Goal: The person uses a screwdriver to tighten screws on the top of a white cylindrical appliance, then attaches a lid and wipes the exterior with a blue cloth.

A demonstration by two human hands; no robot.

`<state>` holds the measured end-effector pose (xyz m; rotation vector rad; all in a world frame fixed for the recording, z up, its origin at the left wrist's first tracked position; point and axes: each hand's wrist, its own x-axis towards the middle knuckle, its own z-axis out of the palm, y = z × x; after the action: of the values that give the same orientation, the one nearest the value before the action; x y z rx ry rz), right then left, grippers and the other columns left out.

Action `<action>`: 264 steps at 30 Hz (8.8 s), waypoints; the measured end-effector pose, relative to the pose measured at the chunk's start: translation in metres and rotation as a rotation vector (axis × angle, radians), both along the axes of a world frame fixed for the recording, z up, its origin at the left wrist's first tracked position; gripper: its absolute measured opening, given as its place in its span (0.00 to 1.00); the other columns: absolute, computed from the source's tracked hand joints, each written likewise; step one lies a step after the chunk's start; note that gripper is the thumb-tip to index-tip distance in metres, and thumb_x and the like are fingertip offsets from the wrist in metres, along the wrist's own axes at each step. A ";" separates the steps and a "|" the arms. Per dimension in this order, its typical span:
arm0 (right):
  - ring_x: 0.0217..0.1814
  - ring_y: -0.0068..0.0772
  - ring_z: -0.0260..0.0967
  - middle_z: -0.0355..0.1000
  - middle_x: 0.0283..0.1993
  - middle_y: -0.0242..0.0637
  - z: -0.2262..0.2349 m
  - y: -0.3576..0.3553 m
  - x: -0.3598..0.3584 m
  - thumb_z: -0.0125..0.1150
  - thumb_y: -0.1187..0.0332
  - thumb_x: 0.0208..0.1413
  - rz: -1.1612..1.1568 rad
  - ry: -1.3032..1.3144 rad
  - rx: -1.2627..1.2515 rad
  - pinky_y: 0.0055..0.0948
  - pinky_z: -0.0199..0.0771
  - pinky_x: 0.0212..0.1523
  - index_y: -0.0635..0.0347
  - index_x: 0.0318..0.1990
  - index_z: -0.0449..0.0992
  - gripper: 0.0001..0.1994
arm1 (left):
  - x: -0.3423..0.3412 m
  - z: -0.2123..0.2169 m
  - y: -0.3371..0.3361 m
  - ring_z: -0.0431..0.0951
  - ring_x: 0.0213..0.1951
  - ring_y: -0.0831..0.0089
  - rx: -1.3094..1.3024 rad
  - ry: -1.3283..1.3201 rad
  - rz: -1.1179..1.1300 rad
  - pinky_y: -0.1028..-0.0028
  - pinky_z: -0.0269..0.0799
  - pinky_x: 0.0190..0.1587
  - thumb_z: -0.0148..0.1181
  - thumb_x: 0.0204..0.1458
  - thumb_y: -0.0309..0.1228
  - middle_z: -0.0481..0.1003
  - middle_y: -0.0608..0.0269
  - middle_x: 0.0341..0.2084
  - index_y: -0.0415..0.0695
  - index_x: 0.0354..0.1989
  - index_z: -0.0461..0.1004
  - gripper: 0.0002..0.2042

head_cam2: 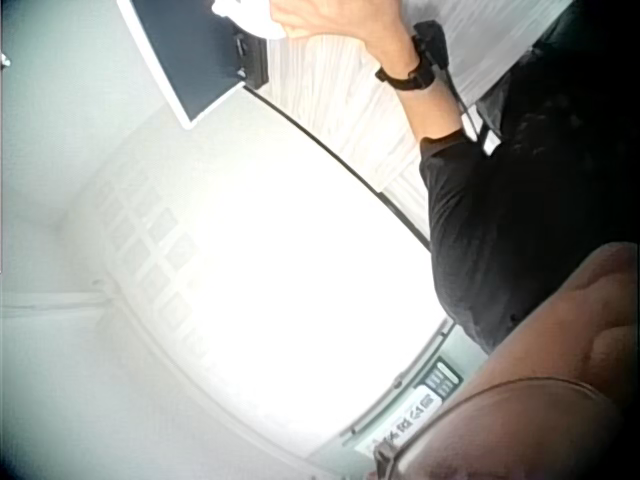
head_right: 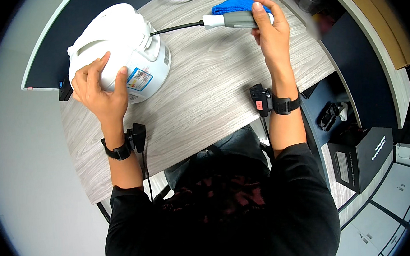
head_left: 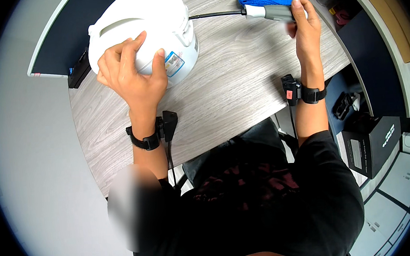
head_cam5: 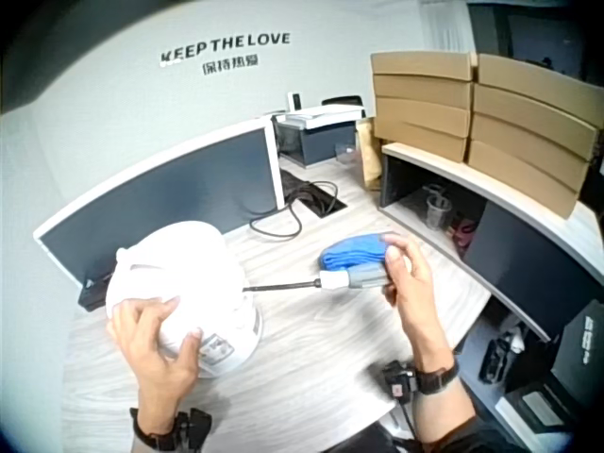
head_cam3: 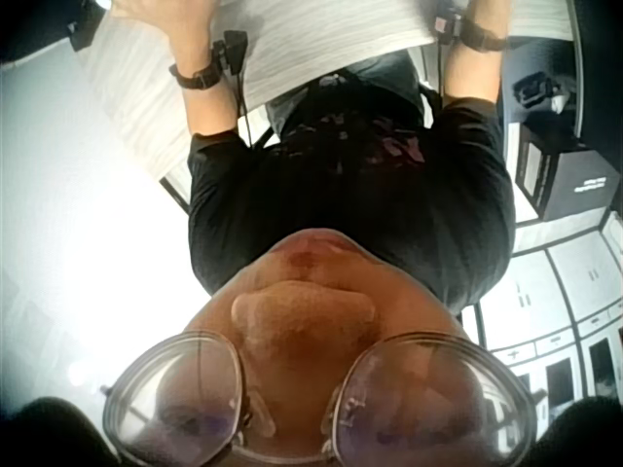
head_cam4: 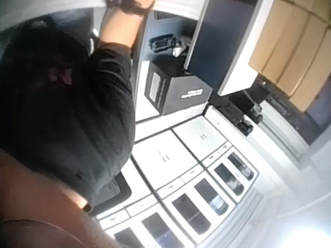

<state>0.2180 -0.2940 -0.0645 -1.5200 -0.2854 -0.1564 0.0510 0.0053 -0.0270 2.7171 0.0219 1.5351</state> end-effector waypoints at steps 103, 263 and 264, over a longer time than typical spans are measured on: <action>0.19 0.17 0.63 0.73 0.24 0.35 0.005 -0.009 -0.003 0.60 0.55 0.65 0.135 -0.043 0.066 0.17 0.59 0.22 0.60 0.40 0.79 0.15 | 0.000 0.000 0.003 0.68 0.48 0.64 0.016 -0.019 -0.027 0.60 0.52 0.51 0.71 0.40 0.44 0.76 0.64 0.39 0.49 0.43 0.83 0.21; 0.47 0.49 0.71 0.74 0.41 0.42 0.143 0.157 -0.010 0.61 0.73 0.47 0.633 -1.215 -0.939 0.42 0.71 0.46 0.57 0.45 0.79 0.15 | -0.005 0.004 -0.001 0.67 0.49 0.69 -0.112 -0.027 -0.088 0.61 0.48 0.53 0.79 0.33 0.52 0.74 0.65 0.42 0.44 0.61 0.71 0.44; 0.47 0.50 0.71 0.74 0.41 0.42 0.145 0.161 -0.009 0.61 0.73 0.48 0.639 -1.192 -0.953 0.42 0.71 0.46 0.57 0.45 0.79 0.14 | -0.005 0.004 -0.001 0.67 0.49 0.69 -0.114 -0.024 -0.090 0.61 0.48 0.52 0.79 0.33 0.52 0.74 0.65 0.42 0.44 0.61 0.71 0.44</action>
<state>0.2091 -0.1333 0.0805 -1.9966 -1.9894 -0.4440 0.0457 0.0043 -0.0227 2.5752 -0.0124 1.4933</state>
